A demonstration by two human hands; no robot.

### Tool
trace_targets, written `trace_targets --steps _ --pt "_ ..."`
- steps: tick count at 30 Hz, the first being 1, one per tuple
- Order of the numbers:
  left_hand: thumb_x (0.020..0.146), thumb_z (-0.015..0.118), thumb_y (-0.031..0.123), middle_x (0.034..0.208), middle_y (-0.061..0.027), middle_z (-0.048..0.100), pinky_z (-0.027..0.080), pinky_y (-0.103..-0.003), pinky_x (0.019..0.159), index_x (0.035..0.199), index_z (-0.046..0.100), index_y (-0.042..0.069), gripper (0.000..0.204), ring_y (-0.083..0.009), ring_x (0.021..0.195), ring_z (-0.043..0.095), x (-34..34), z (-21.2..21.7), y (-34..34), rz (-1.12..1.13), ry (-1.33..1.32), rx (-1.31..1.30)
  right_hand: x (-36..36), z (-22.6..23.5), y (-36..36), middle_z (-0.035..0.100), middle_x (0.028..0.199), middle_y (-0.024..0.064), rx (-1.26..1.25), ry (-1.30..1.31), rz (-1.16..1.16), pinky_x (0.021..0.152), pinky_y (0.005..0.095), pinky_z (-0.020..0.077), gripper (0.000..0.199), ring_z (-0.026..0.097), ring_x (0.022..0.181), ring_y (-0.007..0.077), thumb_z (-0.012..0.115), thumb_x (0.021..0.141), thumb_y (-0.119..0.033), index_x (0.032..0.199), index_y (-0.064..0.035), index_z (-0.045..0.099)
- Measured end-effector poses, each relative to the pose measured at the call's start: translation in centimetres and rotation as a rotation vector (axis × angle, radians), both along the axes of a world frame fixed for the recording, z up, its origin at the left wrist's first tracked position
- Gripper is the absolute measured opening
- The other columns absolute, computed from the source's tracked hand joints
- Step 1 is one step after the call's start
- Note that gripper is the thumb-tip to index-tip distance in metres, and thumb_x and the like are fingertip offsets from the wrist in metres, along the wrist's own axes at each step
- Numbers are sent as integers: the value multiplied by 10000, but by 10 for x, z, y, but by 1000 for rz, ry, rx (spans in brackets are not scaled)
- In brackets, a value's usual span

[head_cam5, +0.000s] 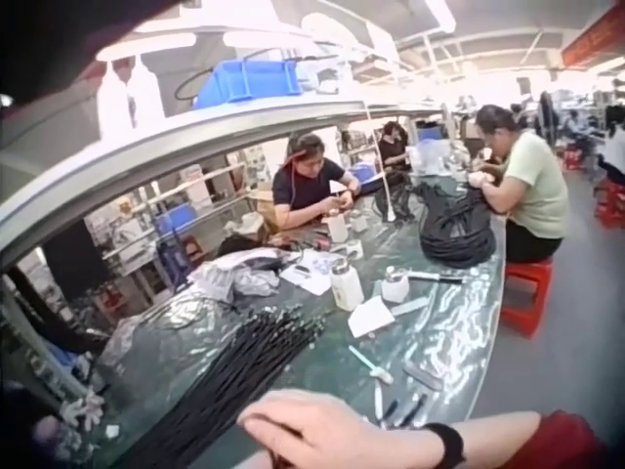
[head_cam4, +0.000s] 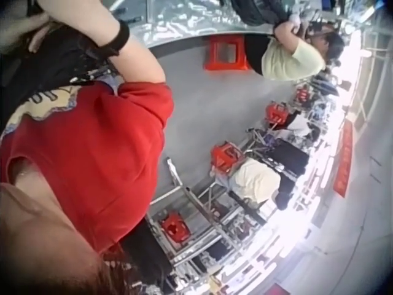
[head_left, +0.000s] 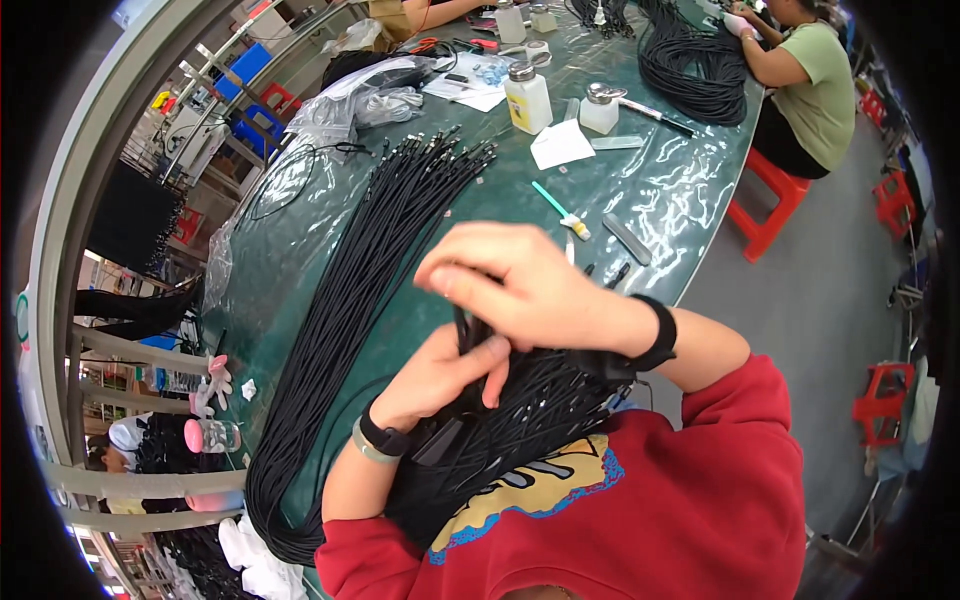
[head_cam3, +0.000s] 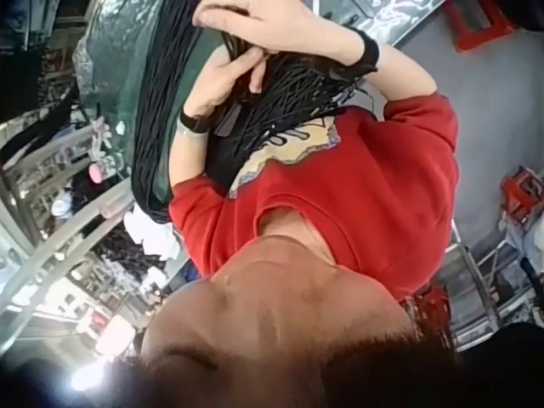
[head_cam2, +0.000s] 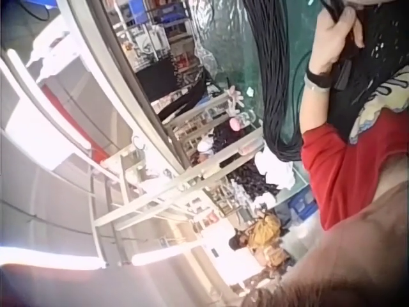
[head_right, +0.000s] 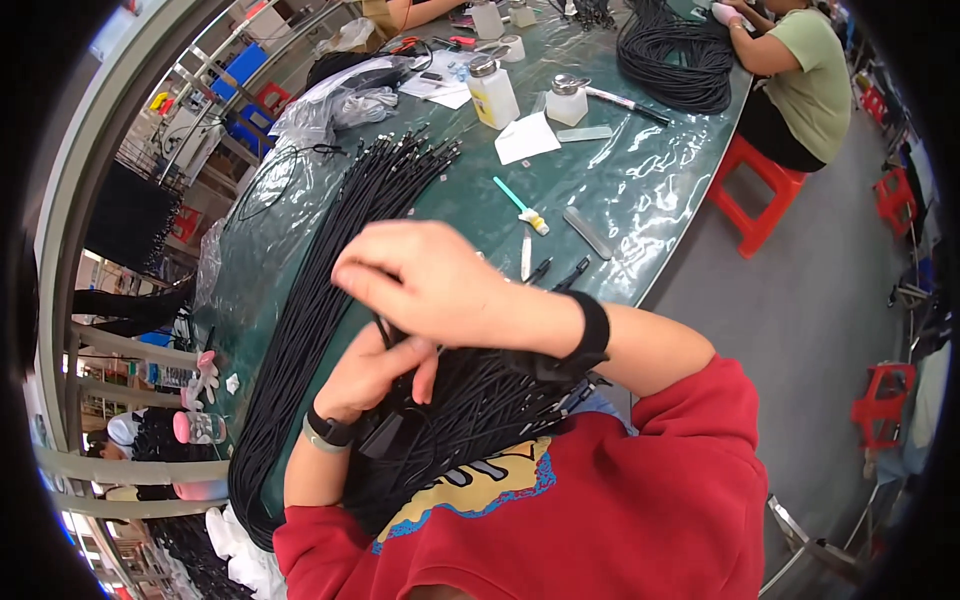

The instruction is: The person wipes the connectors of several black cables with a cloth-wrapped tool and then sorts through the bundle by hand. They continue picking out individual cables to wipe their connectors with the tool before gathering them back together.

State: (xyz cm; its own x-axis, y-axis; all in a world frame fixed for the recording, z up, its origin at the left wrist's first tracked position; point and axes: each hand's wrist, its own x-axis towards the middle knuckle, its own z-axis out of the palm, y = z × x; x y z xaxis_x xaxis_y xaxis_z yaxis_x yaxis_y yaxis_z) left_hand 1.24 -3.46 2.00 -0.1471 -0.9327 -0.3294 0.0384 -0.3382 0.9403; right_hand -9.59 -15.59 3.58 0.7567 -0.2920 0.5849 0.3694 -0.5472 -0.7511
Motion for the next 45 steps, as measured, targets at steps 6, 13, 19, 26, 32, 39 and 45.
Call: trace_targets --steps 6,13,19,26,32,39,45 --pt "889 444 184 551 18 461 314 -195 426 790 486 38 182 -59 436 416 -13 9 12 132 54 -80 -14 4 20 575 905 105 -5 -79 -6 710 294 455 228 565 835 209 513 803 -92 1009 4 518" --pt "880 460 166 534 16 451 250 -184 392 856 500 14 159 -49 419 357 -35 10 18 136 -129 -250 -26 2 22 565 963 121 -168 -31 -25 735 304 448 295 560 869 216 483 834 -141 1097 -10 493" --pt "880 457 155 521 12 445 229 -182 386 970 511 -34 216 -34 410 293 -39 8 33 204 418 -42 -40 8 -17 575 912 117 271 122 157 719 278 442 340 561 821 189 489 855 -223 1123 -13 481" --pt "884 435 140 523 -9 453 208 -178 388 1071 481 -60 277 -25 406 270 -44 2 27 610 288 -161 -69 -45 -101 599 728 142 -381 920 -538 650 309 459 191 585 713 251 598 719 -164 803 7 582" --pt "872 466 149 517 4 443 205 -177 390 1069 495 -69 295 -22 411 276 -38 -2 19 546 191 -176 -86 -100 -117 575 696 137 -353 886 -764 608 334 440 218 564 675 266 633 668 -175 743 11 549" --pt "845 532 141 534 40 480 208 -175 398 978 586 -35 227 -8 429 319 -27 -11 20 588 141 -196 -80 -79 -104 494 621 50 -88 503 -640 503 248 382 176 467 547 125 592 758 -152 782 4 513" --pt "819 569 93 581 50 513 286 -174 442 926 615 -25 166 -7 498 388 -29 -10 22 607 120 -172 -55 -19 1 490 645 -2 207 161 -41 463 173 323 88 422 534 27 516 814 -26 895 4 532"
